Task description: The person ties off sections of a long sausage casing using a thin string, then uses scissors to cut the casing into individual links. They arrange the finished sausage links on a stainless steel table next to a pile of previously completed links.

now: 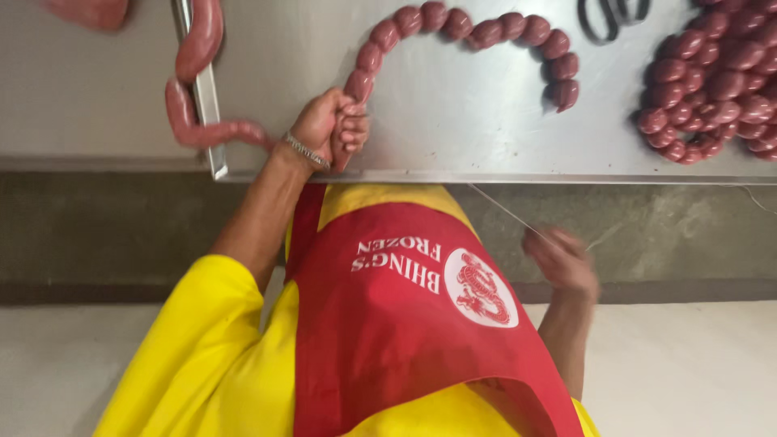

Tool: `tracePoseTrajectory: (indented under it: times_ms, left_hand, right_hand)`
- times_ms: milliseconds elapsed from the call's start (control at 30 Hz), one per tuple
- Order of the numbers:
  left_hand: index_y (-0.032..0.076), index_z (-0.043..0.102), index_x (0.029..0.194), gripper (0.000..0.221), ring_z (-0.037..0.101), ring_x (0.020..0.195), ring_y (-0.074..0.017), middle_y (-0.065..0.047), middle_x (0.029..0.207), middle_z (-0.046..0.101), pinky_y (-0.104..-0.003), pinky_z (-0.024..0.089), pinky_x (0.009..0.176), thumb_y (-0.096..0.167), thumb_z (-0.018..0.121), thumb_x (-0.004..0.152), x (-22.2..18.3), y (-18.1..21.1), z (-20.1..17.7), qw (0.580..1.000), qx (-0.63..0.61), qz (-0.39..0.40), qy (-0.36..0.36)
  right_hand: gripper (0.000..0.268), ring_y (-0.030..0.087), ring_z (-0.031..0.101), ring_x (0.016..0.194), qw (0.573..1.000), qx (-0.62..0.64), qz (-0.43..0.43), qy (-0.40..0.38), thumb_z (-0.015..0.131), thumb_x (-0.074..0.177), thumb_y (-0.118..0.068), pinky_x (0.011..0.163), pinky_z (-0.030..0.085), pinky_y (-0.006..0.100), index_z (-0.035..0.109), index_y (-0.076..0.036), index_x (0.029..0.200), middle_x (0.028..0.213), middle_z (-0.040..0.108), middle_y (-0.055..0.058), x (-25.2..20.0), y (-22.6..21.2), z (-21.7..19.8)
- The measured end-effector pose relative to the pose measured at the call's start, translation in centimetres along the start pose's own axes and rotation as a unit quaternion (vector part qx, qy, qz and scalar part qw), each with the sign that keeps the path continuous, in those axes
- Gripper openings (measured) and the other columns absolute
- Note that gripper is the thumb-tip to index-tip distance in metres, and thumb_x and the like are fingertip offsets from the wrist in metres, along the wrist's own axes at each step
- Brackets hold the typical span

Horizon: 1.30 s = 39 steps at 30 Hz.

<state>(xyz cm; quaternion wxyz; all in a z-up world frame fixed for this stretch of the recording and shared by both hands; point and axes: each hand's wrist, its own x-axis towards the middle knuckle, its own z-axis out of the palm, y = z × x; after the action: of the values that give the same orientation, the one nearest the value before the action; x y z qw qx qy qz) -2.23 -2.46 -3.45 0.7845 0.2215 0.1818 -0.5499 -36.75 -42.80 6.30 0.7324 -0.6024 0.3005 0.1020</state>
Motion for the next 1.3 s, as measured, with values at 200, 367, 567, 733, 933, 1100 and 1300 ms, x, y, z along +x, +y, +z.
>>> tracePoseTrajectory:
  times_ms: [200,367,567,733,933,1100,1300]
  left_hand:
    - [0.012,0.047,0.08,0.021,0.041,0.056,-0.0097,0.003,0.067,0.039,-0.029,0.043,0.059,0.018,0.044,0.1,-1.1,-1.2,0.1,0.999,-0.019,0.049,0.004]
    - [0.003,0.056,0.09,0.02,0.061,0.073,-0.0128,-0.003,0.08,0.06,-0.032,0.055,0.078,0.014,0.045,0.101,-3.1,-2.8,1.7,0.987,0.118,0.09,0.063]
    - [0.006,0.058,0.094,0.019,0.054,0.066,-0.0096,0.003,0.074,0.049,-0.033,0.059,0.079,0.021,0.054,0.106,-3.7,-3.9,1.3,0.991,0.081,0.102,0.015]
    - [0.009,0.056,0.092,0.016,0.044,0.05,-0.007,0.003,0.067,0.044,-0.025,0.035,0.049,0.022,0.058,0.1,-3.9,-2.1,2.5,0.97,0.173,0.072,0.157]
    - [0.008,0.055,0.091,0.016,0.037,0.052,-0.0073,0.004,0.067,0.04,-0.023,0.034,0.048,0.019,0.054,0.103,-4.4,-1.1,0.7,0.983,0.085,0.148,0.065]
    - [0.01,0.048,0.087,0.02,0.04,0.063,-0.0108,0.002,0.072,0.041,-0.028,0.041,0.062,0.018,0.049,0.105,-2.2,-2.2,-0.1,0.991,-0.023,0.131,0.001]
    - [0.015,0.044,0.081,0.023,0.029,0.052,-0.0069,0.007,0.063,0.032,-0.026,0.033,0.052,0.021,0.046,0.103,-1.0,-0.9,-0.5,0.99,-0.031,0.136,0.021]
  right_hand:
    - [0.025,0.011,0.048,0.071,0.973,-0.18,0.092,0.11,0.062,0.112,-0.027,0.063,0.039,0.029,0.071,-0.008,0.1,0.087,0.061,0.003,2.2,3.2,0.1]
    - [0.036,0.025,0.06,0.09,0.876,-0.453,-0.004,0.166,0.065,0.101,-0.03,0.077,0.049,0.04,0.071,-0.018,0.135,0.106,0.065,0.007,6.0,-4.0,-2.5]
    - [0.057,0.04,0.07,0.099,0.749,-0.647,-0.082,0.115,0.092,0.08,-0.04,0.084,0.055,0.047,0.066,0.0,0.111,0.106,0.073,0.021,26.6,-12.1,4.5]
    - [0.057,0.032,0.073,0.084,0.549,-0.788,-0.277,-0.031,0.071,0.09,-0.019,0.058,0.058,0.04,0.045,-0.024,0.141,0.139,0.057,0.023,30.0,-11.2,29.7]
    - [0.066,0.026,0.069,0.1,0.876,-0.387,-0.224,-0.18,0.071,0.088,0.005,0.091,0.059,0.038,0.047,-0.005,0.149,0.165,0.031,0.02,13.6,-10.4,28.0]
    - [0.018,0.029,0.053,0.124,0.977,0.005,-0.181,-0.116,0.056,0.105,0.0,0.094,0.045,0.033,0.063,0.005,0.121,0.144,0.052,0.02,7.3,-12.1,11.3]
    - [0.028,0.018,0.052,0.083,0.963,-0.238,0.112,0.064,0.057,0.108,-0.023,0.07,0.04,0.034,0.066,0.002,0.112,0.093,0.06,0.013,2.7,-5.4,8.3]
